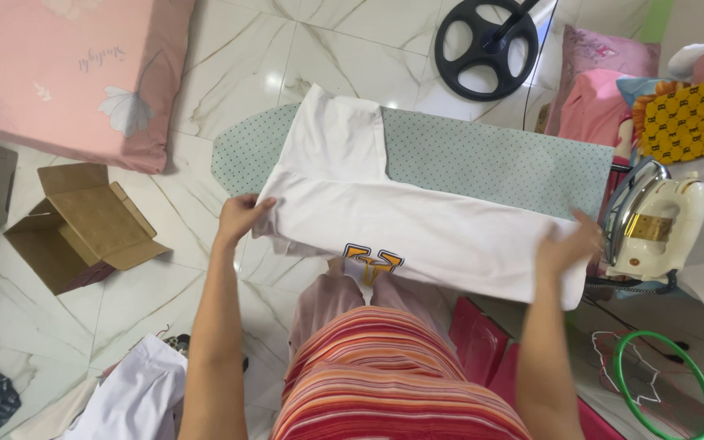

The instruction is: The person irons a white t-shirt with a yellow logo on an ironing board. They plug in the iron, place the shirt on the board, and systematically iron the front and back, adjusting the fabric as needed.

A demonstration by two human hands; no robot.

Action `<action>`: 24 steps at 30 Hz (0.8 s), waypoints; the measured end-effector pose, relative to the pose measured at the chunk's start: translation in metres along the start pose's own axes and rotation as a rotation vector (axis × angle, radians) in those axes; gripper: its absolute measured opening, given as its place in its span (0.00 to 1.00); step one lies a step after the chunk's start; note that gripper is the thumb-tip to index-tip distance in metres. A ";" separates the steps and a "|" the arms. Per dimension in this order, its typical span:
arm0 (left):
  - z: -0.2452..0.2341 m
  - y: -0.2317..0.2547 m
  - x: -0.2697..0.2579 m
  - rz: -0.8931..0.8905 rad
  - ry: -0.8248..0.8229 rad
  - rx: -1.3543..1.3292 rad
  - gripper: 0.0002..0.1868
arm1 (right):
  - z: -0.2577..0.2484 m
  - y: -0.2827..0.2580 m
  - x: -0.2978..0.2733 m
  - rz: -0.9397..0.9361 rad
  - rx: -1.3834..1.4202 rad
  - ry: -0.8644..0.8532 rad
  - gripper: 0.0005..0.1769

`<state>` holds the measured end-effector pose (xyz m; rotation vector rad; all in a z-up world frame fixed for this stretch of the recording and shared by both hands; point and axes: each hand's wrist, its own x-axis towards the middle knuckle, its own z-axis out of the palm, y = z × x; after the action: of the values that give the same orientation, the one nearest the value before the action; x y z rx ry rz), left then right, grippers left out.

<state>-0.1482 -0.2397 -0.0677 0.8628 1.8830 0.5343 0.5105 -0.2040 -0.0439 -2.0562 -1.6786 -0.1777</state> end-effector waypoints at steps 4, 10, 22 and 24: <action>0.010 0.015 -0.001 -0.072 0.130 0.101 0.27 | 0.077 -0.189 0.041 -0.323 0.492 -0.305 0.06; 0.029 -0.012 0.001 0.003 0.185 -0.165 0.23 | 0.131 -0.337 0.086 -0.454 0.406 -0.531 0.14; 0.017 0.051 -0.015 0.256 0.401 0.173 0.22 | 0.191 -0.360 0.126 -0.398 0.331 -0.685 0.15; 0.017 0.061 -0.008 0.124 0.306 0.108 0.21 | 0.201 -0.397 0.121 -0.342 0.358 -0.736 0.18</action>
<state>-0.1103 -0.2056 -0.0290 1.0196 2.1607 0.6771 0.1233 0.0447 -0.0626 -1.6358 -2.2660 0.8066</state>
